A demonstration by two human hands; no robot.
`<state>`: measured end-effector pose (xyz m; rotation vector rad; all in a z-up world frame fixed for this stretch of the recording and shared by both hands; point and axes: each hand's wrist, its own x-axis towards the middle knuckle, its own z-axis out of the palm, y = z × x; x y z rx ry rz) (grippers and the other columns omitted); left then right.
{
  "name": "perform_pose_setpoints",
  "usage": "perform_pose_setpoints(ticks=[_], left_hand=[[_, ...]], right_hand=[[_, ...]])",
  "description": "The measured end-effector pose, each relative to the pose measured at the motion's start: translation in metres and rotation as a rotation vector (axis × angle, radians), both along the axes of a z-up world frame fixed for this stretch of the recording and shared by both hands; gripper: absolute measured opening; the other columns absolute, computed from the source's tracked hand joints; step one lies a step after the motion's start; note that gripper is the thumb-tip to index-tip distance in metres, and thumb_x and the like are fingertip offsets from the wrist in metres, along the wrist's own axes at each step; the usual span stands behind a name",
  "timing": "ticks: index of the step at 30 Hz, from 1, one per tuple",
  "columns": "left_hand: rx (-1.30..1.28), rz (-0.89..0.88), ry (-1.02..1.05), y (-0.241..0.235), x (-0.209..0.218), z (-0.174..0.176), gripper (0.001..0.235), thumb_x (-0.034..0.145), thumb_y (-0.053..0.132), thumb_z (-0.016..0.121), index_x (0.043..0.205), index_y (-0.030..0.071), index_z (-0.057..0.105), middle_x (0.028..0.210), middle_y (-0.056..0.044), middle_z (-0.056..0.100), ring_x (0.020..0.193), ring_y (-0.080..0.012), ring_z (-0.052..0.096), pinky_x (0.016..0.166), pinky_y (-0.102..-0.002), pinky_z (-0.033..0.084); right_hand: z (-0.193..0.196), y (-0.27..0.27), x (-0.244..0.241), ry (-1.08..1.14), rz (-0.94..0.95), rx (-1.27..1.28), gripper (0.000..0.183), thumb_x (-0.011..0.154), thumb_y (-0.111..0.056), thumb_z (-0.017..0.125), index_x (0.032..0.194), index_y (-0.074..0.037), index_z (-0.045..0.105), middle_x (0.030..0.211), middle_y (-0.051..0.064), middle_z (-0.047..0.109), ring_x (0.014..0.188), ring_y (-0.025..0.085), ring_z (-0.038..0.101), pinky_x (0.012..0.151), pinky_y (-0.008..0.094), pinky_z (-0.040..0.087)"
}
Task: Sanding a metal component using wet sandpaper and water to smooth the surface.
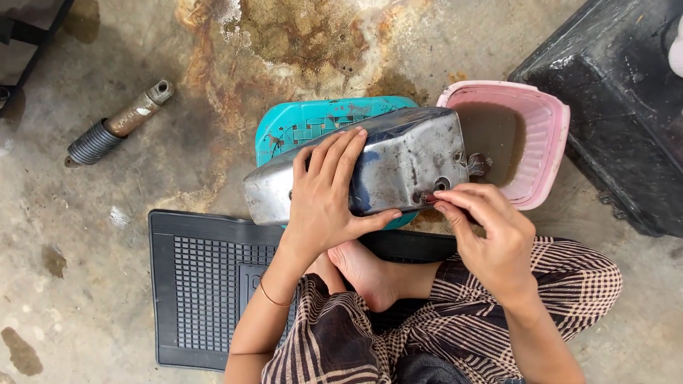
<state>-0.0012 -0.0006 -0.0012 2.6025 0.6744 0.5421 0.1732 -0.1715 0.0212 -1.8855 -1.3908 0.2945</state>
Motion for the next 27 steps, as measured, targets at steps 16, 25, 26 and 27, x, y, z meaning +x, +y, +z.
perform_pose_setpoints(ticks=[16, 25, 26, 27], left_hand=[[-0.012, 0.078, 0.037, -0.009, 0.006, -0.001, 0.113, 0.076, 0.086, 0.061, 0.151, 0.005, 0.042, 0.148, -0.013, 0.054, 0.134, -0.0311, 0.054, 0.114, -0.048, 0.039], [-0.014, 0.094, 0.003, -0.01, 0.008, 0.001, 0.108, 0.076, 0.082, 0.071, 0.148, 0.006, 0.045, 0.147, -0.01, 0.056, 0.134, -0.0295, 0.055, 0.113, -0.047, 0.041], [-0.016, 0.086, 0.002, -0.01, 0.007, 0.001, 0.107, 0.077, 0.082, 0.069, 0.148, 0.006, 0.045, 0.147, -0.01, 0.056, 0.134, -0.0296, 0.055, 0.113, -0.047, 0.041], [-0.016, 0.081, -0.001, -0.011, 0.008, 0.002, 0.106, 0.078, 0.082, 0.067, 0.148, 0.005, 0.046, 0.147, -0.011, 0.056, 0.134, -0.0297, 0.055, 0.113, -0.047, 0.04]], right_hand=[[-0.005, 0.018, -0.03, -0.222, -0.088, 0.111, 0.007, 0.101, 0.004, 0.074, 0.102, 0.007, 0.068, 0.098, 0.019, 0.065, 0.092, 0.03, 0.068, 0.082, 0.038, 0.057], [-0.011, 0.017, -0.037, -0.28, -0.105, 0.15, 0.01, 0.1, 0.008, 0.075, 0.097, 0.009, 0.066, 0.095, 0.021, 0.064, 0.087, 0.031, 0.068, 0.076, 0.037, 0.058], [-0.01, 0.013, -0.038, -0.282, -0.1, 0.136, 0.01, 0.1, 0.009, 0.075, 0.096, 0.01, 0.065, 0.094, 0.021, 0.064, 0.087, 0.032, 0.067, 0.078, 0.037, 0.057], [-0.009, 0.01, -0.038, -0.285, -0.094, 0.124, 0.01, 0.099, 0.01, 0.074, 0.095, 0.01, 0.065, 0.093, 0.021, 0.064, 0.086, 0.032, 0.066, 0.079, 0.038, 0.057]])
